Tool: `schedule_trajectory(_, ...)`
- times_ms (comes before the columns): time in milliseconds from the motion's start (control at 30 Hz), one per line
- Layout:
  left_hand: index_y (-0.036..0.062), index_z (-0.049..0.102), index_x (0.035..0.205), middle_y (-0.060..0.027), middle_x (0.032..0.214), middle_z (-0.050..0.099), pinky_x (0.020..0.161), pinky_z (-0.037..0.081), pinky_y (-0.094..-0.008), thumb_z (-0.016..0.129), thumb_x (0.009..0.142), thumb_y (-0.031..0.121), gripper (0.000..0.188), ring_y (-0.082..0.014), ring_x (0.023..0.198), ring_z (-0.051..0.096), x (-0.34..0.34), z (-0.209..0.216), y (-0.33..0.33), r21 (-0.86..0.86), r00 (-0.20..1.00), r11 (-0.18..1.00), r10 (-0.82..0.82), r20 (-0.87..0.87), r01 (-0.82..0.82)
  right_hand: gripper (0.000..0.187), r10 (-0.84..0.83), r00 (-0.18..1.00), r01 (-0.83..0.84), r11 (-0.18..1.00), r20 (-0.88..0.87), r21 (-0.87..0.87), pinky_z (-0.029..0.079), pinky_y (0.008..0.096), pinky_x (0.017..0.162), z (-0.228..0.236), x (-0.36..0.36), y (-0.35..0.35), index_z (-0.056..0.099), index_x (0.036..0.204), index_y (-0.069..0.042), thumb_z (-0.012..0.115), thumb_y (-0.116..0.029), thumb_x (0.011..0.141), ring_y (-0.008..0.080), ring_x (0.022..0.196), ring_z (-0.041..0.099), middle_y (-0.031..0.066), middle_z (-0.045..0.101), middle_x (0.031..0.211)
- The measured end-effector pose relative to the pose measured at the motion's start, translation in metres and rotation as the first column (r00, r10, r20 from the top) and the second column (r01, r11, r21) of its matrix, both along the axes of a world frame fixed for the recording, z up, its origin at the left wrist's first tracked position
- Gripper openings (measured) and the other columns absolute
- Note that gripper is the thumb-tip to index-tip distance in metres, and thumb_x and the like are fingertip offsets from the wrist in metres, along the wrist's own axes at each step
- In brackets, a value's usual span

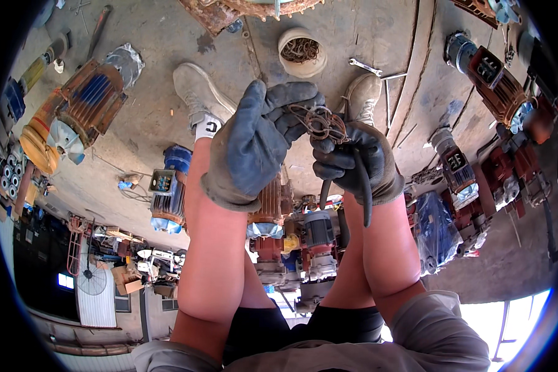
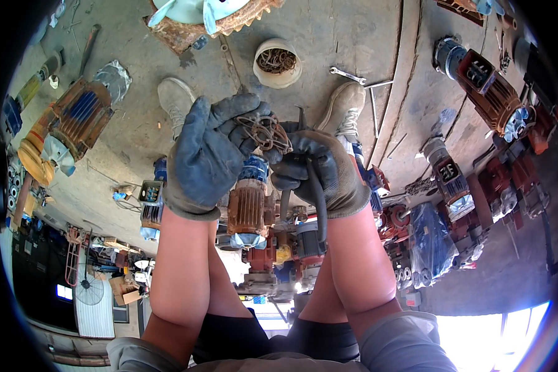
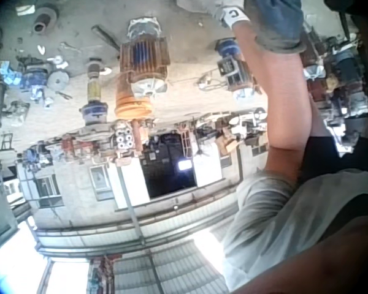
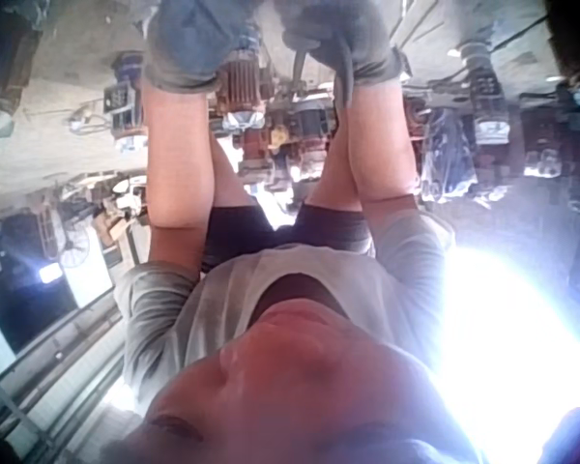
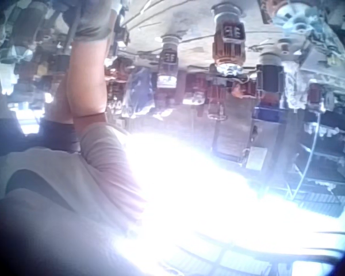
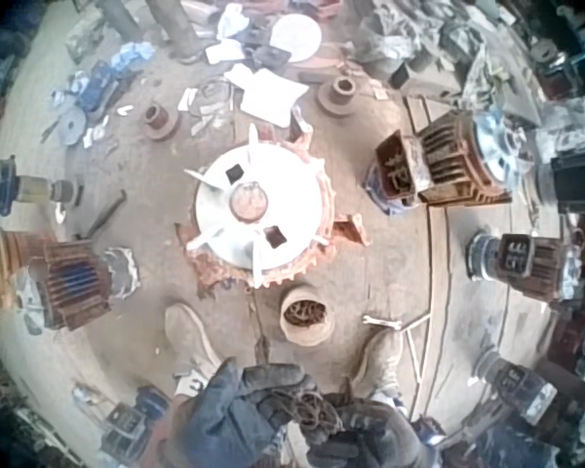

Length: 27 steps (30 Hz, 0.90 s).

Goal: The person sits on the floor and uses pliers to remove small metal rings from the central hub of a motor fan assembly. They collect the removed rings in a small container and repeat the process on another motor assembly.

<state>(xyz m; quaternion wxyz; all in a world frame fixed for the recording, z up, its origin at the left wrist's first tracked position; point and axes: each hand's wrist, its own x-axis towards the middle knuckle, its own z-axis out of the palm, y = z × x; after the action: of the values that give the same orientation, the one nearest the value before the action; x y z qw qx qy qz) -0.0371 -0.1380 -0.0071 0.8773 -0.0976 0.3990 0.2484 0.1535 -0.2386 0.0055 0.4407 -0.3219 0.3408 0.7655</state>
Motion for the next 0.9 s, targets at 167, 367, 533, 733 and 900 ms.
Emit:
schedule_trajectory(167, -0.0112, 0.054, 0.138, -0.0208, 0.134, 0.065, 0.112, 0.048, -0.0436, 0.028, 0.116, 0.039, 0.060, -0.0271, 0.126, 0.062, 0.007, 0.010, 0.005, 0.223, 0.960, 0.943, -0.207, -0.187, 0.247, 0.032, -0.078, 0.984, 0.076, 0.997, -0.163, -0.016, 0.036, 0.0289, 0.062, -0.002, 0.000, 0.000, 0.062, 0.116, 0.007, 0.058, -0.022, 0.105, 0.0067, 0.061, 0.040, 0.0043, 0.060, 0.086)
schedule_trajectory(367, -0.0051, 0.056, 0.140, -0.0161, 0.129, 0.067, 0.090, 0.058, -0.0332, 0.040, 0.115, 0.026, 0.043, -0.0207, 0.109, 0.068, 0.008, 0.018, 0.009, 0.247, 0.823, 0.809, -0.431, -0.369, 0.534, 0.020, -0.046, 0.947, 0.023, 0.997, -0.319, -0.077, 0.037, 0.0295, 0.061, 0.000, -0.010, 0.009, 0.062, 0.108, 0.003, 0.058, -0.016, 0.103, 0.0072, 0.060, 0.040, 0.0045, 0.060, 0.086)
schedule_trajectory(533, 0.0037, 0.047, 0.152, -0.0127, 0.117, 0.068, 0.080, 0.060, -0.0301, 0.057, 0.107, 0.006, 0.046, -0.0192, 0.095, 0.070, 0.007, 0.008, -0.014, 0.593, 0.770, 0.514, -0.254, -0.585, 0.620, 0.026, 0.160, 0.987, -0.160, 0.987, 0.009, -0.007, 0.037, 0.0267, 0.058, 0.010, -0.026, 0.008, 0.063, 0.112, 0.001, 0.056, -0.022, 0.103, 0.0078, 0.059, 0.045, 0.0057, 0.062, 0.088)
schedule_trajectory(733, 0.0039, 0.046, 0.150, -0.0089, 0.100, 0.062, 0.083, 0.060, -0.0363, 0.064, 0.104, 0.010, 0.050, -0.0200, 0.088, 0.064, 0.002, -0.007, -0.025, 0.687, 0.711, 0.252, -0.005, -0.704, 0.682, 0.025, 0.519, 0.835, -0.481, 0.850, 0.183, -0.215, 0.049, 0.0269, 0.068, 0.023, -0.021, 0.044, 0.071, 0.110, 0.004, 0.073, -0.014, 0.094, 0.0095, 0.075, 0.062, 0.0040, 0.069, 0.089)
schedule_trajectory(900, 0.0048, 0.055, 0.124, -0.0059, 0.088, 0.058, 0.083, 0.059, -0.0386, 0.057, 0.108, 0.031, 0.030, -0.0195, 0.080, 0.061, 0.009, -0.003, -0.016, 0.484, 0.866, 0.819, -0.030, -0.499, 0.307, 0.027, 0.667, 0.515, -0.629, 0.721, 0.538, -0.291, 0.051, 0.0260, 0.074, 0.020, -0.034, 0.040, 0.069, 0.108, 0.002, 0.078, -0.016, 0.091, 0.0089, 0.079, 0.062, 0.0027, 0.071, 0.090)
